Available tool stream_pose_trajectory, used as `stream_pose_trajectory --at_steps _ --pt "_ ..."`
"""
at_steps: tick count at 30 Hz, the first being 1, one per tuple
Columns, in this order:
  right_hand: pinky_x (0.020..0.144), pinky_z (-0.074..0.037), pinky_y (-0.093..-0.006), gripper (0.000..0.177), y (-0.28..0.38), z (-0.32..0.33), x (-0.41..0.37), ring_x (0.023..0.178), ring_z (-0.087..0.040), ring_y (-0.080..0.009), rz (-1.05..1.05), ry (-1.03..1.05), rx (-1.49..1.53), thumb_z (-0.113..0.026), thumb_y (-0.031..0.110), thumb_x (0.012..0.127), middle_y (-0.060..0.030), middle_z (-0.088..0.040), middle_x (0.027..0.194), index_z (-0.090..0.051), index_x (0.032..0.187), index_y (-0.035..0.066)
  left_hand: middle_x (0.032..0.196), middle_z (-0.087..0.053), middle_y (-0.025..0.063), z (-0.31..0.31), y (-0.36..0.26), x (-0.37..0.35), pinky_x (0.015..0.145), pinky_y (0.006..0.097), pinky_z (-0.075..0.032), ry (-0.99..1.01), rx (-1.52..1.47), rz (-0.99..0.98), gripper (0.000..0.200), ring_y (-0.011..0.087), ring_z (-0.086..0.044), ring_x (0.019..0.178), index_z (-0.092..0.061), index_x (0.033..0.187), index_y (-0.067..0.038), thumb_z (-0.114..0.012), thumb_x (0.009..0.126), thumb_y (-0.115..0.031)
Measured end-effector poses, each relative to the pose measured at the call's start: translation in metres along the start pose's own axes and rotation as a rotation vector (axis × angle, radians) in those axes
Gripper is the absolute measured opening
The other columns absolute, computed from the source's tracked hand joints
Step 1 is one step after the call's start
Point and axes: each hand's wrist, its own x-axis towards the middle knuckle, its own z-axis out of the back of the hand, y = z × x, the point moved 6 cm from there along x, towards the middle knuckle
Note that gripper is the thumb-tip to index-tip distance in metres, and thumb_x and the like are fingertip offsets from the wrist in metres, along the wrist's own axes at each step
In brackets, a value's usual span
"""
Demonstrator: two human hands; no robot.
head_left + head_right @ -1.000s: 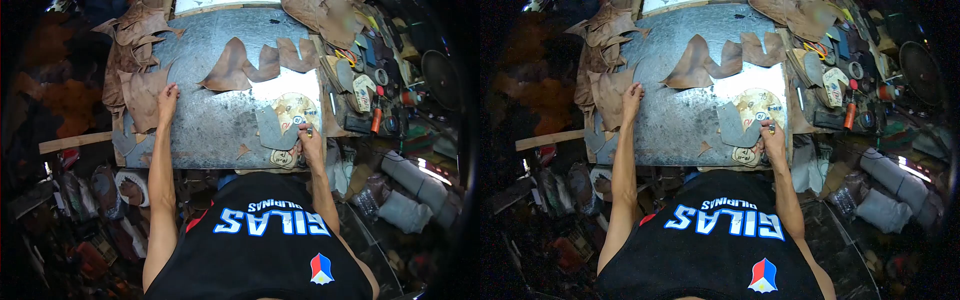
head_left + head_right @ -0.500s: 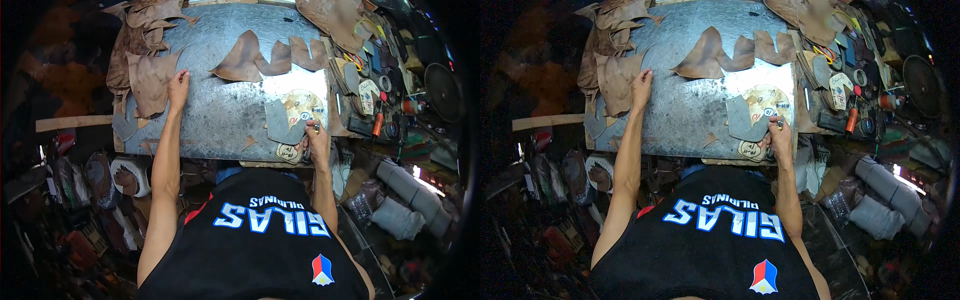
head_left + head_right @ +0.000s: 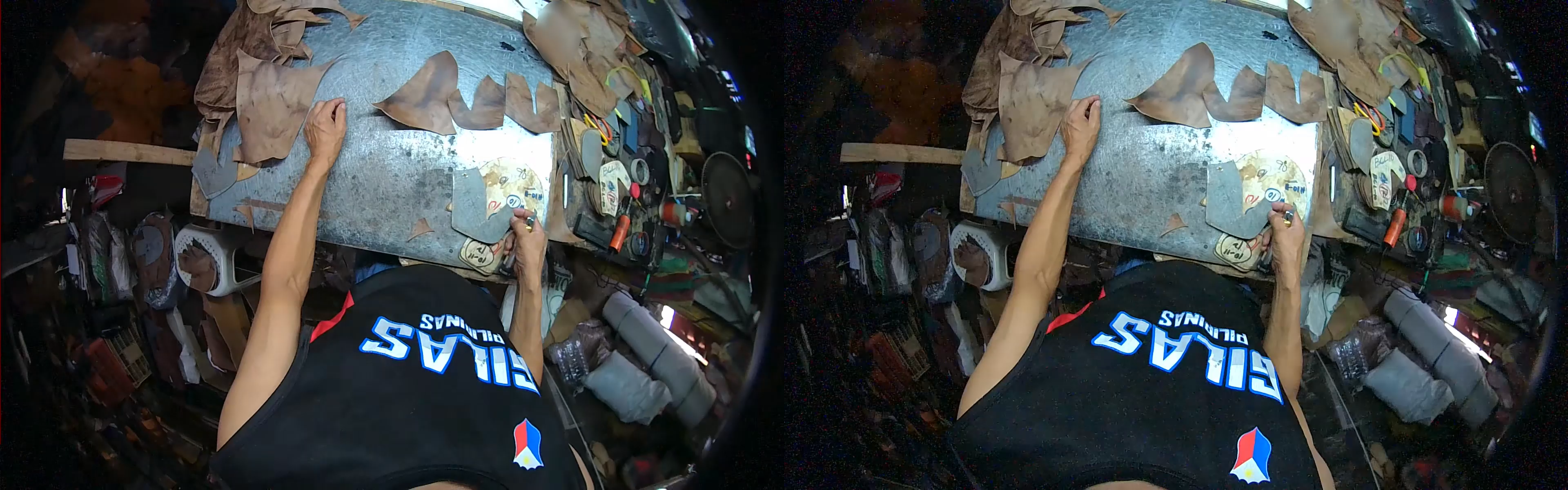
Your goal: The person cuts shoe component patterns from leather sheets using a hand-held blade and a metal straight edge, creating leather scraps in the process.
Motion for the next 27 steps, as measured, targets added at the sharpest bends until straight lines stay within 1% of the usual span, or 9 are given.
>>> stream_pose_trajectory --at_steps 9,11,12,14,15,17,18,21,27 --pt "0.037 -0.038 -0.0241 0.017 0.000 -0.001 0.000 0.041 -0.047 -0.0093 -0.014 0.002 -0.011 -0.059 0.012 0.091 -0.0008 -0.051 0.060 -0.057 0.105 0.002 0.087 -0.064 0.0116 0.003 -0.009 -0.001 0.074 0.0400 -0.048 -0.016 0.009 -0.039 0.018 0.0305 -0.061 0.080 -0.071 0.098 -0.009 -0.063 0.088 -0.023" --pt "0.037 -0.038 -0.0242 0.017 0.001 -0.001 -0.001 0.041 -0.047 -0.0093 -0.013 0.000 -0.011 -0.059 0.012 0.091 -0.0010 -0.052 0.060 -0.057 0.105 0.002 0.085 -0.067 0.0107 0.000 -0.006 0.002 0.070 0.0374 -0.049 0.069 -0.130 0.167 0.024 0.0254 -0.064 0.075 -0.071 0.101 -0.008 -0.064 0.089 -0.028" --pt "0.037 -0.038 -0.0242 0.017 0.002 -0.001 -0.001 0.041 -0.047 -0.0094 -0.011 -0.001 -0.008 -0.059 0.012 0.091 -0.0013 -0.052 0.060 -0.058 0.105 0.003 0.085 -0.067 0.0107 0.002 -0.014 0.008 0.070 0.0374 -0.049 0.070 -0.132 0.169 0.024 0.0254 -0.064 0.075 -0.071 0.101 -0.008 -0.064 0.089 -0.028" --pt "0.037 -0.038 -0.0242 0.017 0.000 0.000 0.000 0.041 -0.047 -0.0096 -0.027 -0.011 -0.021 -0.059 0.011 0.091 -0.0014 -0.052 0.060 -0.058 0.105 0.002 0.082 -0.069 0.0091 -0.011 -0.025 0.010 0.062 0.0306 -0.049 0.290 -0.407 0.420 0.035 0.0164 -0.064 0.070 -0.069 0.108 -0.005 -0.065 0.090 -0.034" --pt "0.037 -0.038 -0.0242 0.017 -0.001 0.000 0.001 0.041 -0.048 -0.0098 -0.040 -0.019 -0.028 -0.059 0.011 0.091 -0.0015 -0.052 0.060 -0.058 0.105 0.002 0.082 -0.069 0.0091 -0.009 -0.038 0.015 0.062 0.0306 -0.049 0.290 -0.407 0.429 0.035 0.0164 -0.064 0.070 -0.069 0.108 -0.005 -0.065 0.090 -0.034" --pt "0.037 -0.038 -0.0243 0.018 -0.004 0.001 0.002 0.041 -0.048 -0.0100 -0.047 -0.010 -0.018 -0.059 0.011 0.091 -0.0017 -0.052 0.060 -0.057 0.106 0.002 0.083 -0.067 0.0052 -0.023 -0.059 0.016 0.054 0.0212 -0.046 0.559 -0.506 0.532 0.041 0.0082 -0.059 0.062 -0.063 0.117 0.000 -0.064 0.092 -0.034" --pt "0.037 -0.038 -0.0243 0.018 -0.005 0.002 0.003 0.041 -0.048 -0.0103 -0.049 -0.005 -0.001 -0.059 0.011 0.091 -0.0018 -0.052 0.060 -0.057 0.106 0.002 0.083 -0.067 0.0058 -0.031 -0.057 0.016 0.056 0.0215 -0.047 0.601 -0.575 0.484 0.043 0.0085 -0.060 0.064 -0.059 0.123 0.000 -0.066 0.091 -0.028" --pt "0.037 -0.038 -0.0246 0.018 -0.008 0.003 0.005 0.041 -0.048 -0.0106 -0.046 -0.011 0.008 -0.059 0.011 0.091 -0.0020 -0.052 0.060 -0.057 0.106 0.002 0.083 -0.066 0.0051 -0.043 -0.037 0.006 0.058 0.0213 -0.047 0.639 -0.684 0.517 0.043 0.0088 -0.060 0.066 -0.056 0.126 0.002 -0.066 0.092 -0.023" --pt "0.038 -0.038 -0.0256 0.020 -0.007 0.003 -0.002 0.042 -0.048 -0.0108 -0.053 -0.070 0.009 -0.060 0.014 0.091 -0.0014 -0.050 0.057 -0.058 0.108 0.002 0.087 -0.067 0.0057 -0.001 -0.013 -0.065 0.061 0.0212 -0.047 0.799 -0.717 0.672 0.048 0.0086 -0.060 0.070 -0.051 0.132 0.003 -0.065 0.093 -0.021"
